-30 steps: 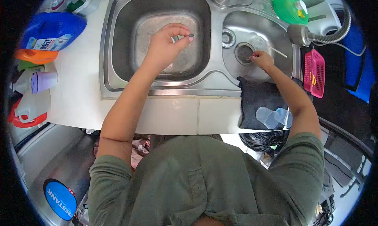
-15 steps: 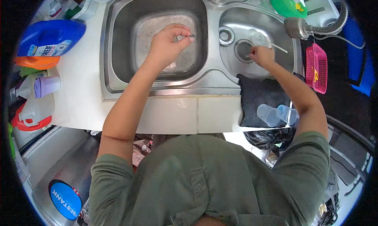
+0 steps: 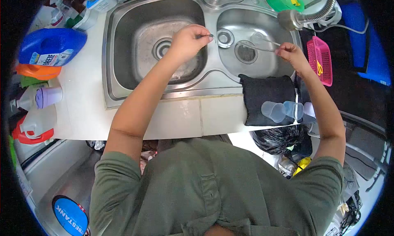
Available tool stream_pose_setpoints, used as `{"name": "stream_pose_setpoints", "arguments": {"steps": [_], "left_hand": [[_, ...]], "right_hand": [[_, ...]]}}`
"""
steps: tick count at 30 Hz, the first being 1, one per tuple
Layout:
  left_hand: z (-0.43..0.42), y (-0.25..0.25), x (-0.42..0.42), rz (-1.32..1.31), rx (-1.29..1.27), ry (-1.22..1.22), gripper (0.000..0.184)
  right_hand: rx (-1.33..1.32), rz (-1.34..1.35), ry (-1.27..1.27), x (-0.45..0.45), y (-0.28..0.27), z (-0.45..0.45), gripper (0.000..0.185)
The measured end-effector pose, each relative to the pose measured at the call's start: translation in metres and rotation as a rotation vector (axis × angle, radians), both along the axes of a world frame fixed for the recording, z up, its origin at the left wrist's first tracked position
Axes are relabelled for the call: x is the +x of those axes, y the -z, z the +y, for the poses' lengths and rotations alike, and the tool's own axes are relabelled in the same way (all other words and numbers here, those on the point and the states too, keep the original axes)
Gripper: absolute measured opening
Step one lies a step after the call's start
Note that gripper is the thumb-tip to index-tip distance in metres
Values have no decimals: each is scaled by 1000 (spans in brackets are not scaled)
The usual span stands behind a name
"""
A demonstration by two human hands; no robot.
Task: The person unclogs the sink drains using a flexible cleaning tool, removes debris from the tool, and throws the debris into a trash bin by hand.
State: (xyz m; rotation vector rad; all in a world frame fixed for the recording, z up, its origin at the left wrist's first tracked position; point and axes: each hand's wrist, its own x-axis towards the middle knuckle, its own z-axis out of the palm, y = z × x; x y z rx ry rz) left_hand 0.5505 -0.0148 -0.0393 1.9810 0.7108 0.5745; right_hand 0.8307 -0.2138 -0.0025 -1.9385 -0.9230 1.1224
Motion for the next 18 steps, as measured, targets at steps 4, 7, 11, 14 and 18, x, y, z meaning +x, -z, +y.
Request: {"name": "stream_pose_setpoints", "arguments": {"steps": [4,7,11,14,18], "left_hand": [[-9,3,20,10,-41,62,21],[-21,-12,30,92,-100,81,20],[-19,-13,32,-63,19,145,23],[-17,-30,21,-130,26,123,22],[-18,-73,-24,-179,-130,37,11]], "right_hand": [[55,-10,40,-8,-22,-14,12],[107,-22,68,-11,-38,-25,12],[179,-79,98,-4,-49,-44,12],[195,-299,19,-3,-51,-54,14],[8,-633,9,-16,-60,-58,19]]}}
